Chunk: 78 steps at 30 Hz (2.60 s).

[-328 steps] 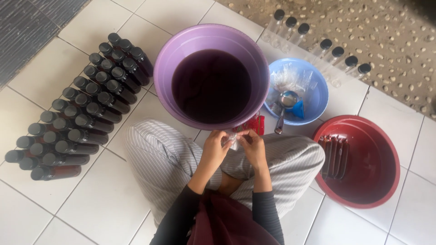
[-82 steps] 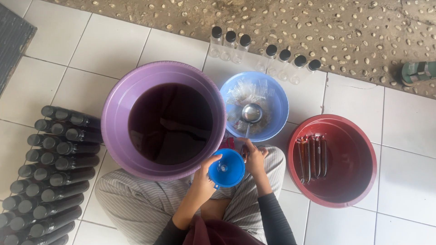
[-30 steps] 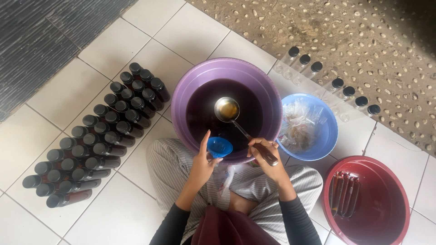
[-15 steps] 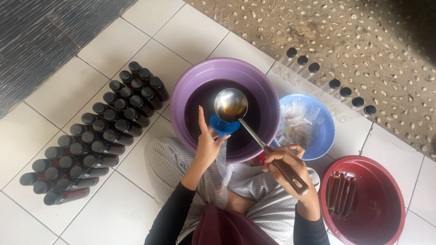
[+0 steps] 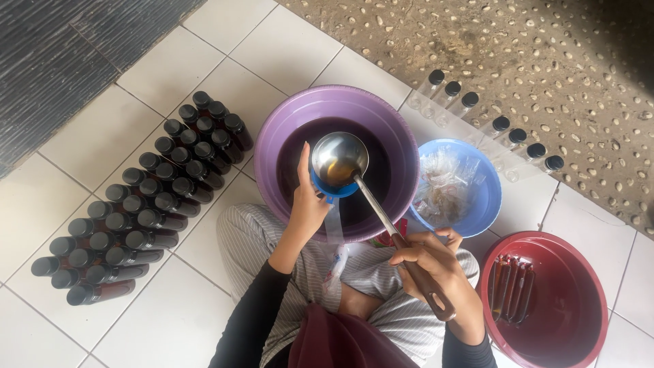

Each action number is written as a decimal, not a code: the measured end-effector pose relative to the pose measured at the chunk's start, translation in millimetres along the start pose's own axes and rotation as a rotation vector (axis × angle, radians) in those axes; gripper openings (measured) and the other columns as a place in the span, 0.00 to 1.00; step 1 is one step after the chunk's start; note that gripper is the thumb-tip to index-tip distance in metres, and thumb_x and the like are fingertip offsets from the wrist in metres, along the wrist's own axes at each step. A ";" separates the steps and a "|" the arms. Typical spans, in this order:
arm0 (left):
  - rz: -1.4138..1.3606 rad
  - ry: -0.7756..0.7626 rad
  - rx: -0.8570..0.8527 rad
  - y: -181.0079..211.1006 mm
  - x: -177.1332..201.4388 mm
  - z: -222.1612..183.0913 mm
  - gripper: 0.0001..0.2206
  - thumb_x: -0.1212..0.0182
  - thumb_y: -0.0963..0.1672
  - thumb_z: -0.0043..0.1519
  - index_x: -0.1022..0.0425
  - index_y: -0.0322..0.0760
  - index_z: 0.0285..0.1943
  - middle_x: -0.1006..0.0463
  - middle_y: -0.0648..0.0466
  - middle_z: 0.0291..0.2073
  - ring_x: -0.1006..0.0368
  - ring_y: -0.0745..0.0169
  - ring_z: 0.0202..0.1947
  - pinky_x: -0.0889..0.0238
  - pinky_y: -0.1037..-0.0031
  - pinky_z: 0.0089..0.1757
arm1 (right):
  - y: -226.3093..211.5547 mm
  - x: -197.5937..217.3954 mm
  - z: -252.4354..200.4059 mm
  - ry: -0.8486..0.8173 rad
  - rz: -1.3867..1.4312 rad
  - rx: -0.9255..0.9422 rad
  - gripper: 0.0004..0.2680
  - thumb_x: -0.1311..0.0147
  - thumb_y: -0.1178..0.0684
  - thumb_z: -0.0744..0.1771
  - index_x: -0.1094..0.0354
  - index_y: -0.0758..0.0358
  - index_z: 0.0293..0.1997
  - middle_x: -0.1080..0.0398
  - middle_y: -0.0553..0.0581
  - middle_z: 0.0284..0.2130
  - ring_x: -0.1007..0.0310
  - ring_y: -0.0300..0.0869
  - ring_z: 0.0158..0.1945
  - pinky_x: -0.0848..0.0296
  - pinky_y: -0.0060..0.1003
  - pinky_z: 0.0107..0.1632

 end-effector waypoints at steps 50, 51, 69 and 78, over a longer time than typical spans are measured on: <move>0.172 0.177 -0.401 -3.2 22.6 6.4 0.36 0.27 0.36 0.56 0.38 0.49 0.74 0.29 0.44 0.65 0.33 0.38 0.66 0.35 0.51 0.57 | 211.1 -170.8 -47.2 0.083 -0.240 -0.520 0.04 0.42 0.52 0.66 0.28 0.45 0.42 0.24 0.43 0.26 0.28 0.37 0.45 0.53 0.48 0.60; 0.168 0.194 -0.415 -2.0 23.8 4.6 0.35 0.27 0.37 0.56 0.38 0.49 0.73 0.28 0.45 0.65 0.33 0.39 0.65 0.35 0.52 0.57 | 209.9 -171.6 -47.9 0.095 -0.177 -0.540 0.03 0.42 0.51 0.66 0.28 0.44 0.41 0.24 0.42 0.27 0.27 0.36 0.45 0.52 0.47 0.60; 0.121 0.185 -0.388 7.9 24.3 -8.2 0.39 0.31 0.32 0.56 0.44 0.44 0.77 0.34 0.41 0.69 0.38 0.34 0.68 0.41 0.47 0.61 | 162.8 -89.8 -31.6 0.196 0.263 -0.516 0.04 0.42 0.51 0.65 0.23 0.51 0.41 0.22 0.49 0.25 0.28 0.43 0.41 0.54 0.44 0.61; 0.082 0.152 -0.281 11.3 18.8 -10.1 0.41 0.32 0.32 0.57 0.48 0.46 0.78 0.37 0.42 0.72 0.41 0.30 0.69 0.44 0.41 0.60 | 61.0 18.4 15.5 0.312 0.344 -0.272 0.03 0.43 0.56 0.66 0.24 0.62 0.36 0.24 0.55 0.24 0.26 0.45 0.42 0.36 0.39 0.53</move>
Point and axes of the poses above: each hand's wrist, its own z-axis towards the middle knuckle, its own x-axis out of the back of the hand, y = z × x, the point moved 10 cm from there along z, towards the middle knuckle
